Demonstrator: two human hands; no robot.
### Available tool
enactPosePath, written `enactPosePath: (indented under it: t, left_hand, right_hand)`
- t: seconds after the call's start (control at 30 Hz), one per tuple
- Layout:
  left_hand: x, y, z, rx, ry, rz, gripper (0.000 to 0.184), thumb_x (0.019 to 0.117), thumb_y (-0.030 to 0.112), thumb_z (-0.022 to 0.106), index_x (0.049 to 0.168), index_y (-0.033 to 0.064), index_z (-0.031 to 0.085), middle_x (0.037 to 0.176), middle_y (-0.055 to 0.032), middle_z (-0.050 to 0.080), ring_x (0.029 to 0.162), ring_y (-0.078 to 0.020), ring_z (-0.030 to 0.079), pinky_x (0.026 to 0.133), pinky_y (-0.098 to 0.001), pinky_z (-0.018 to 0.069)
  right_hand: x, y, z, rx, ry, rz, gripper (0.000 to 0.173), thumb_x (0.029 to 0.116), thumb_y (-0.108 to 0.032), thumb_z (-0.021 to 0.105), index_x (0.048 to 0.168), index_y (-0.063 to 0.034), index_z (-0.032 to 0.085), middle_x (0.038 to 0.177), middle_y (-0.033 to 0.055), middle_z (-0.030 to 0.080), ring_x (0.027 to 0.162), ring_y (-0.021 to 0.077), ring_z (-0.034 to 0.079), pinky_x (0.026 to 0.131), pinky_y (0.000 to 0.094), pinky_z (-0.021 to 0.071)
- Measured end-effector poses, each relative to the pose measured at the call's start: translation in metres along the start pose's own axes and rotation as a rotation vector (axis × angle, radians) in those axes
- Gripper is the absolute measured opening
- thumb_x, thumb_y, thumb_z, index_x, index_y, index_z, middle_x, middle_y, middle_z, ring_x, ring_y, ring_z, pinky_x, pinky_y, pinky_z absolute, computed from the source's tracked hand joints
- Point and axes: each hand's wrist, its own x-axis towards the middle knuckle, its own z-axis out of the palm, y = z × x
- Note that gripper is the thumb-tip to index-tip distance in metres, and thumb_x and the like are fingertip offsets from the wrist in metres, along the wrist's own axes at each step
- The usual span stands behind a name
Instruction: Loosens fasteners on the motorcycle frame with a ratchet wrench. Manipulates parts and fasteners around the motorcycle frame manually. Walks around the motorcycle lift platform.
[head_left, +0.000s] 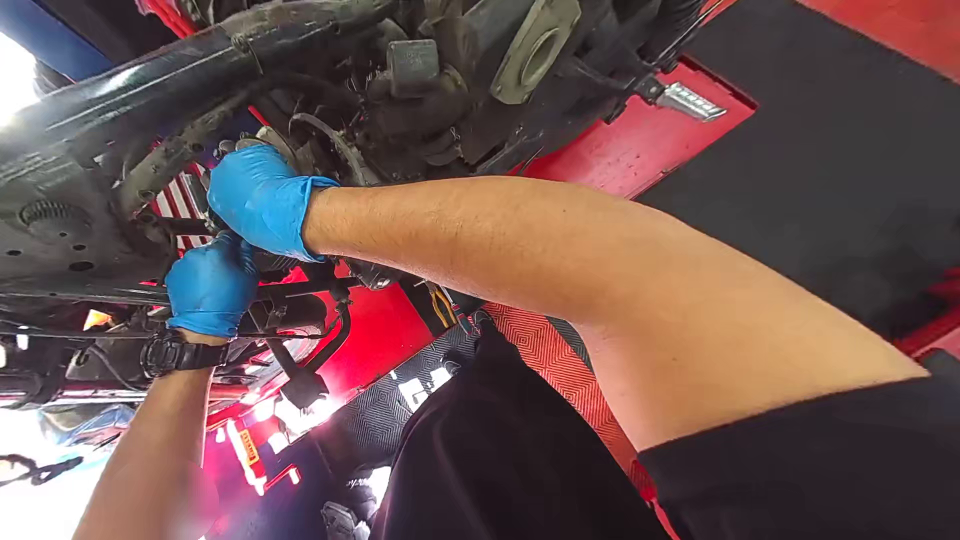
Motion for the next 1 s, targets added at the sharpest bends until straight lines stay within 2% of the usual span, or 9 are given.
enactPosePath:
  t: [0.27, 0.4, 0.6, 0.7, 0.83, 0.9, 1.0]
  left_hand:
    - [0.001, -0.001, -0.003, -0.001, -0.020, -0.013, 0.034, 0.1025, 0.026, 0.054, 0.108, -0.0041, 0.068, 0.104, -0.0348, 0.069, 0.103, -0.0558, 0.066, 0.083, -0.0750, 0.0470]
    - [0.001, 0.001, -0.006, 0.003, -0.033, -0.005, 0.039, 0.1078, 0.031, 0.047, 0.111, -0.0023, 0.067, 0.103, -0.0336, 0.069, 0.104, -0.0548, 0.067, 0.084, -0.0739, 0.0475]
    - [0.001, 0.001, -0.009, -0.007, -0.061, -0.011, 0.037, 0.1051, 0.029, 0.051, 0.111, -0.0036, 0.068, 0.106, -0.0339, 0.069, 0.107, -0.0542, 0.066, 0.087, -0.0737, 0.0469]
    - [0.002, 0.001, -0.010, 0.004, -0.064, -0.010, 0.041, 0.1076, 0.034, 0.047, 0.115, -0.0001, 0.068, 0.109, -0.0326, 0.069, 0.109, -0.0531, 0.066, 0.088, -0.0723, 0.0477]
    - [0.003, 0.000, -0.012, -0.003, -0.076, 0.004, 0.043, 0.1080, 0.036, 0.046, 0.119, 0.0001, 0.067, 0.110, -0.0315, 0.069, 0.109, -0.0519, 0.066, 0.089, -0.0719, 0.0476]
    - [-0.002, 0.001, -0.012, 0.011, -0.098, 0.010, 0.043, 0.1076, 0.036, 0.047, 0.123, 0.0002, 0.065, 0.112, -0.0311, 0.069, 0.111, -0.0522, 0.066, 0.090, -0.0718, 0.0478]
    - [-0.007, 0.002, -0.015, 0.013, -0.095, 0.011, 0.041, 0.1076, 0.032, 0.046, 0.128, 0.0017, 0.064, 0.115, -0.0304, 0.069, 0.112, -0.0523, 0.066, 0.090, -0.0721, 0.0485]
  right_hand:
    - [-0.005, -0.014, 0.004, -0.058, -0.027, 0.023, 0.019, 0.0982, -0.012, 0.059, 0.102, 0.0058, 0.065, 0.104, 0.0218, 0.064, 0.099, 0.0370, 0.065, 0.075, 0.0525, 0.0504]
    - [-0.002, -0.008, 0.000, -0.046, -0.021, 0.003, 0.015, 0.0971, -0.010, 0.061, 0.099, 0.0051, 0.065, 0.102, 0.0221, 0.064, 0.096, 0.0390, 0.066, 0.068, 0.0533, 0.0521]
    - [-0.006, -0.012, 0.005, -0.086, -0.026, -0.029, 0.015, 0.0960, -0.009, 0.063, 0.099, 0.0059, 0.066, 0.103, 0.0227, 0.065, 0.099, 0.0386, 0.065, 0.079, 0.0549, 0.0512]
    - [-0.004, -0.008, -0.001, -0.075, -0.024, -0.028, 0.013, 0.0955, -0.007, 0.063, 0.100, 0.0056, 0.065, 0.103, 0.0225, 0.064, 0.098, 0.0395, 0.066, 0.072, 0.0542, 0.0530]
    - [-0.002, -0.005, 0.001, -0.089, -0.012, -0.040, 0.008, 0.0950, -0.002, 0.062, 0.097, 0.0053, 0.065, 0.099, 0.0220, 0.065, 0.093, 0.0398, 0.066, 0.068, 0.0541, 0.0521]
    - [-0.003, -0.010, 0.006, -0.075, -0.017, -0.038, 0.010, 0.0944, -0.004, 0.063, 0.097, 0.0055, 0.066, 0.099, 0.0224, 0.065, 0.094, 0.0401, 0.066, 0.070, 0.0551, 0.0529]
    - [-0.011, -0.015, 0.005, -0.015, -0.033, -0.013, 0.018, 0.0935, -0.009, 0.069, 0.103, 0.0052, 0.067, 0.106, 0.0226, 0.066, 0.101, 0.0398, 0.065, 0.080, 0.0575, 0.0537]
